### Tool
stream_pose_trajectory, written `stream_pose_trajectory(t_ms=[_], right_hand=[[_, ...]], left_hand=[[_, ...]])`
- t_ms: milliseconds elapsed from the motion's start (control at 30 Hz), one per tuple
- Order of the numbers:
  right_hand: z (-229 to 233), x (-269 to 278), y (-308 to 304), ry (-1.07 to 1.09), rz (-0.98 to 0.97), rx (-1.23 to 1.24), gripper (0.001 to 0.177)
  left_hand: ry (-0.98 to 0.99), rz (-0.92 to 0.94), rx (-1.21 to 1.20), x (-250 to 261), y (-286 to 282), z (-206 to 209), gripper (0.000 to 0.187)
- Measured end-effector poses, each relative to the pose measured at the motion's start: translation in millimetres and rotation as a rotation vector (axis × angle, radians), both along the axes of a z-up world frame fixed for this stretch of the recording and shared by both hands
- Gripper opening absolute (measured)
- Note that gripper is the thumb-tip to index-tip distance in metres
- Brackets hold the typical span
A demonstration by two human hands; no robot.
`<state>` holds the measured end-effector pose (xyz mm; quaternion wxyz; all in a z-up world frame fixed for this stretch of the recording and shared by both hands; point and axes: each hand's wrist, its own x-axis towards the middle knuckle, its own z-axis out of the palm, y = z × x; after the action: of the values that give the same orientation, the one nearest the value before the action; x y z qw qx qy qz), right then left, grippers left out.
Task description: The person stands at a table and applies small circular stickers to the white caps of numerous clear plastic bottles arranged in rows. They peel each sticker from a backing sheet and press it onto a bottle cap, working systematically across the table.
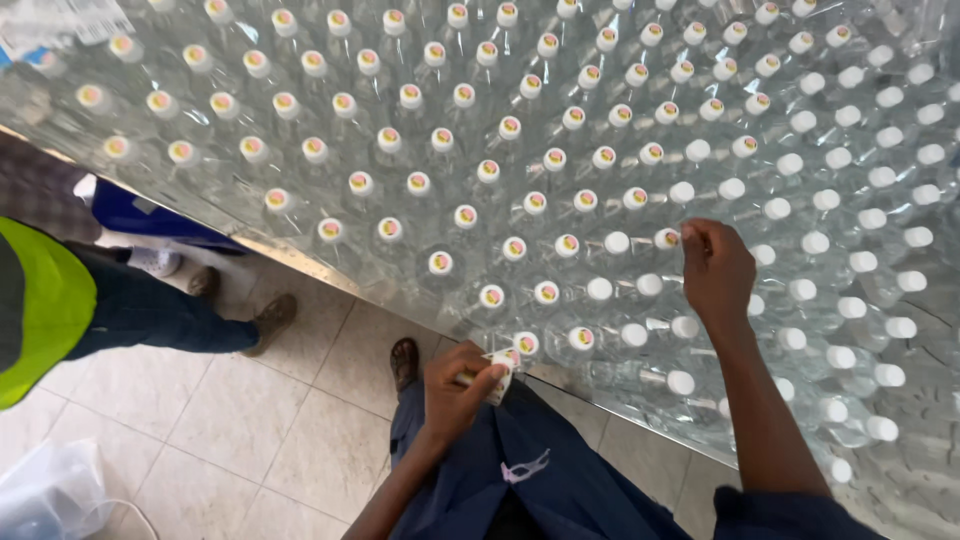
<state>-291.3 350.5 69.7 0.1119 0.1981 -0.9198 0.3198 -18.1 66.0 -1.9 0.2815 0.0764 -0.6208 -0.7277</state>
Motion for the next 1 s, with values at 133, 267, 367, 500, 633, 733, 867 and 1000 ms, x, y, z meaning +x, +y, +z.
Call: stream_pose_trajectory(t_ms=[133,267,367,500,633,733,867,1000], right_hand=[[49,108,-71,-0.142,0.016,-0.130,0.026],[43,186,-137,-0.362,0.335,-0.405,0.033],[24,207,-159,-0.367,0.256,-0.570,0.024],[4,219,-172,-0.382,0.108,-0.687,0.020],[8,229,-194,-0.336,0.065,-0.676,0.019],[17,233,-212,-0.274,0.058,-0.645,0.016],[18,235,-222,-0.203,0.020,-0.514,0.015],[34,231,-226,-0.122,0.027,-0.439,0.013]], left_hand=[[0.013,-0.094,-0.075,-14,-25,25,0.024],[0.032,-0.202,-0.122,-24,-39,27,0.025],[0.004,-0.312,-0.036,-26,-57,19,0.020],[0.004,-0.430,0.028,-33,-86,45,0.024],[-0.001,-0.495,-0.056,-31,-104,42,0.032],[0.025,-0.469,-0.085,-30,-114,36,0.019],[-0.008,-0.454,-0.145,-28,-125,36,0.012],[-0.037,-0.420,-0.201,-24,-117,27,0.012]])
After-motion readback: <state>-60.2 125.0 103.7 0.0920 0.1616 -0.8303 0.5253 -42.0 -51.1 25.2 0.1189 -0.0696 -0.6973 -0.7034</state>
